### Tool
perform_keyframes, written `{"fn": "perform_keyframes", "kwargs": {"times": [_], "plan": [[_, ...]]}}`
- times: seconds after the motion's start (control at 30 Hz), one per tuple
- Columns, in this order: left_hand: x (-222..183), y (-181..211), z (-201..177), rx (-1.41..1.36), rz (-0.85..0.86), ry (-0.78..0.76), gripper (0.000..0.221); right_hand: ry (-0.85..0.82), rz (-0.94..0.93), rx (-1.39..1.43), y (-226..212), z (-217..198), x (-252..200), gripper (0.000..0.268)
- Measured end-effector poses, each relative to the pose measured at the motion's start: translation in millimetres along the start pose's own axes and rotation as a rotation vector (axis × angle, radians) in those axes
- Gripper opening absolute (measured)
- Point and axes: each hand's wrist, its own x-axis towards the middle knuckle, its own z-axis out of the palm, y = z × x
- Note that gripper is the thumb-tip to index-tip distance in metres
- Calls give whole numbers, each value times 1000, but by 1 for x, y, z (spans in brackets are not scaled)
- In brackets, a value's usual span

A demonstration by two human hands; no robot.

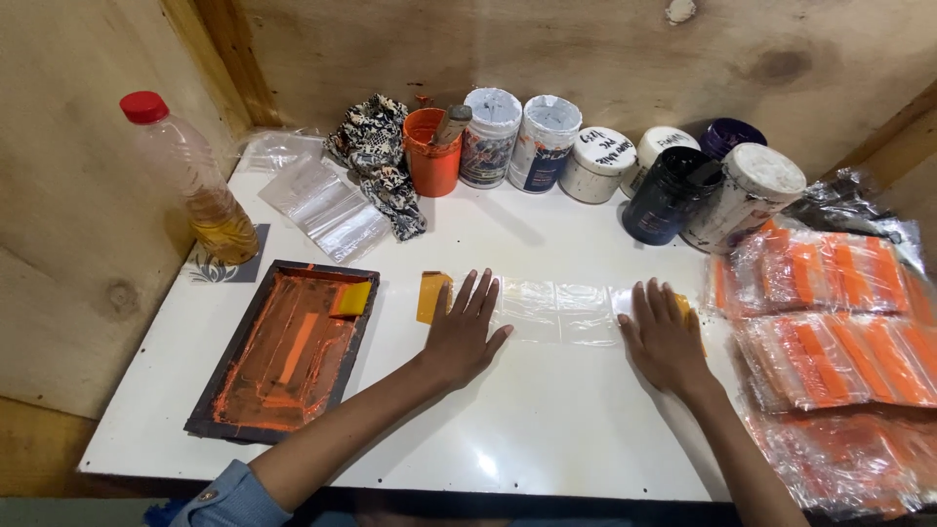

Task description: The person is manually screen printing a design onto small plastic bags using a small frame, orange ink, and a squeegee.

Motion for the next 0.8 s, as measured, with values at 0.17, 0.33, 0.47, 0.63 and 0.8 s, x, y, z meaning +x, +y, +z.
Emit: {"fn": "perform_keyframes", "kwargs": {"times": [0.17, 0.33, 0.47, 0.63, 0.8], "plan": [[-5, 28, -18, 24, 63, 145, 90, 119, 41, -76, -38, -42, 15, 77], [-19, 97, -18, 220, 349, 356, 113, 262, -156, -154, -93, -49, 68, 68], [-23, 149, 1, 389, 827, 715, 82, 344, -308, -39, -176, -75, 84, 44], [-45, 171, 3, -101, 1115, 926, 5, 260, -286, 31, -214, -53, 116, 57], [-75, 166, 24, -114, 1194, 800, 17, 381, -228, 103, -209, -37, 143, 61]]}}
